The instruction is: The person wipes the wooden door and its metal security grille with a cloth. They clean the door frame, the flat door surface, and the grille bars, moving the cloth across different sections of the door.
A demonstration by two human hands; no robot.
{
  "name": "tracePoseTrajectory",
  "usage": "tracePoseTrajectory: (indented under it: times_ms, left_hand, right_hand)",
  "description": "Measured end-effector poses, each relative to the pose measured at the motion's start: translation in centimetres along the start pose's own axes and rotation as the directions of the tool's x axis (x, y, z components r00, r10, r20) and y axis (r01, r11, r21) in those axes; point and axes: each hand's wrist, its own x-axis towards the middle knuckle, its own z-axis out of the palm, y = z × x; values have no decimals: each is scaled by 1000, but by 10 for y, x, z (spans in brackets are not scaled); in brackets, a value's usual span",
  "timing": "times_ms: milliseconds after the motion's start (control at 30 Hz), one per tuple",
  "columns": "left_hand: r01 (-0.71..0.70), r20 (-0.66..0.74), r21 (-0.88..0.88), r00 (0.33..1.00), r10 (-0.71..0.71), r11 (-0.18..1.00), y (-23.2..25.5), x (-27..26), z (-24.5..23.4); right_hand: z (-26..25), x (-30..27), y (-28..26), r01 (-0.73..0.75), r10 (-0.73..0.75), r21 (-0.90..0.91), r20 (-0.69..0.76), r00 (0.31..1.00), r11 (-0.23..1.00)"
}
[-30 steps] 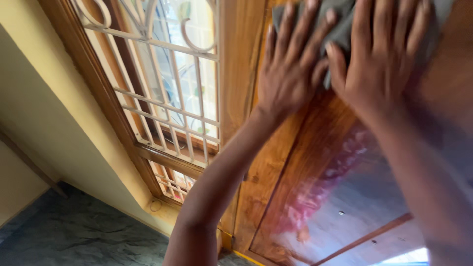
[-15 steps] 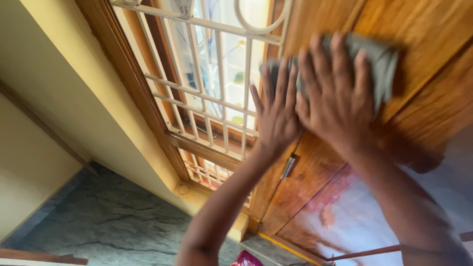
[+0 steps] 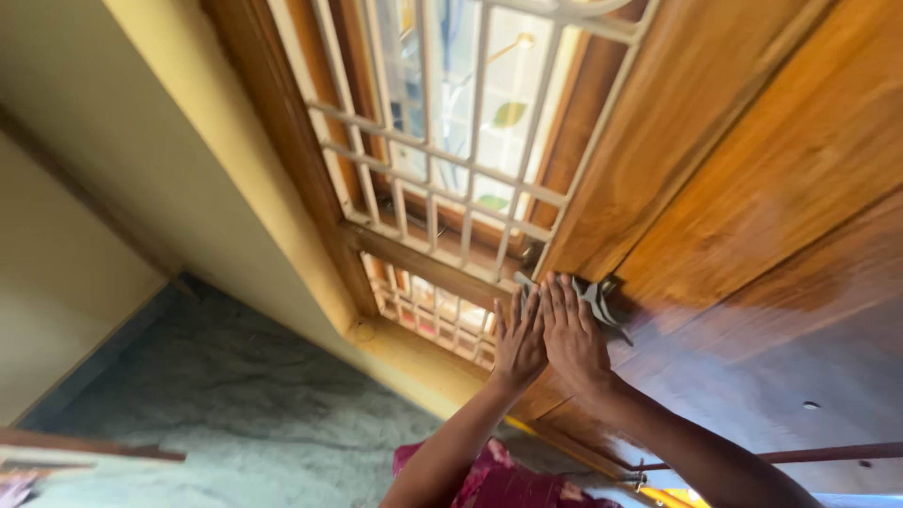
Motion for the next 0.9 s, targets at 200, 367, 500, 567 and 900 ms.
tracePoseTrajectory:
  times_ms: [200, 367, 500, 567, 900]
  left_hand:
    - [26, 126, -50, 992, -19, 998, -43, -41, 8]
    - [56, 155, 69, 986, -67, 996, -85, -39, 6]
    - [133, 147, 156, 977, -156, 979, -129, -33, -3]
    - [173, 100, 221, 975, -199, 960, -152, -21, -9]
    - [235, 170, 386, 932, -319, 892, -284, 5, -60]
  right_hand:
    - [88, -19, -71, 61, -33, 186, -152, 988, 981]
    - [112, 4, -102, 68, -16, 155, -313, 950, 986]
    - [85, 49, -125, 123, -73, 136, -326, 943, 983]
    - [70, 80, -129, 156, -104, 118, -363, 926, 981]
    - [-4, 218, -200, 211, -210, -41, -390, 896, 977]
